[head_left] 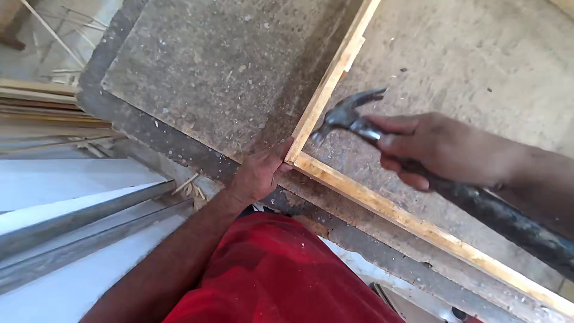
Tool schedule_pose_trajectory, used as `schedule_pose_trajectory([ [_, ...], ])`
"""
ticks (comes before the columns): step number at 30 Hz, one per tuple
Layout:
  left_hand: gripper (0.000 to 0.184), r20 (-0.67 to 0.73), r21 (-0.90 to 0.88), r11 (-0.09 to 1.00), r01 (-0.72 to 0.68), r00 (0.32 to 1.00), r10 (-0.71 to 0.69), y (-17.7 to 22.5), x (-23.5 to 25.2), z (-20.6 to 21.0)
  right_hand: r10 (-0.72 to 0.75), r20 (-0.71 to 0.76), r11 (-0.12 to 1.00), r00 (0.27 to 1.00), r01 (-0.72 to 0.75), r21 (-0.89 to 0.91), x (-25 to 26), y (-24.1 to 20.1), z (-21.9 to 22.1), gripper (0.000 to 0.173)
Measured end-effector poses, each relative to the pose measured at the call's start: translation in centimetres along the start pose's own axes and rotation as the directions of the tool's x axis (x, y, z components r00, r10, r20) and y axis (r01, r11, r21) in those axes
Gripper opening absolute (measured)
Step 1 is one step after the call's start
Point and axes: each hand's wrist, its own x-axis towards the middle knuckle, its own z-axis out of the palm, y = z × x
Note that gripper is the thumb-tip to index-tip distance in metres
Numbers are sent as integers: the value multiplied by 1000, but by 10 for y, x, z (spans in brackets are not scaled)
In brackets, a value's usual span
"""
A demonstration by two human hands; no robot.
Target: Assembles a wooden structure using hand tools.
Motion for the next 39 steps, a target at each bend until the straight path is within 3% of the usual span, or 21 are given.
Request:
schedule_pose_trajectory([
  [5,56,-29,-20,1000,-24,999,23,-6,-3,7,37,151,999,988,-33,-31,6,-7,-9,48],
  [7,55,-43,-20,999,-26,999,25,-7,-2,8,-4,60,998,998,8,-66,3,-10,-34,45],
  [9,54,-35,-30,999,-23,999,22,-7,-2,7,-25,-133,999,991,20,-39,-2,-6,-57,42],
  [11,56,-41,-60,998,-19,999,17,-11,0,8,-17,-282,1000,959,12,-20,-6,-3,-53,40],
  [12,59,-33,-87,996,-12,999,9,-13,-1,9,-17,-268,999,963,7,-36,-10,1,-34,42],
  [14,66,-31,-130,992,10,999,-14,-14,-5,12,63,-95,988,993,-76,-138,-16,0,11,52],
  [17,65,37,-144,989,39,999,-34,-8,-11,10,149,83,978,985,-135,-158,-6,-7,21,58],
  [21,63,-7,-214,974,73,997,-76,-7,-10,16,132,93,982,987,-117,-152,2,-12,16,58],
  [25,75,-37,-354,906,234,964,-263,4,-20,36,130,78,982,989,-117,-149,0,-13,18,58],
  [28,72,-39,-600,759,254,938,-345,14,-24,46,118,82,992,990,-114,-54,-1,-5,19,58],
  [31,61,68,-857,429,286,888,-456,27,-24,41,97,98,991,990,-105,78,-2,7,19,55],
  [33,58,226,-907,203,370,833,-505,38,-23,29,99,91,987,991,-110,115,-5,7,15,53],
  [35,58,305,-921,54,385,802,-514,42,-23,28,93,47,987,995,-99,130,-8,3,8,51],
  [37,57,339,-924,-34,380,777,-530,44,-22,31,87,-7,988,996,-86,127,-10,0,6,51],
  [39,38,339,-930,-82,359,746,-573,48,-23,33,90,14,993,996,-91,81,-11,2,12,54],
])
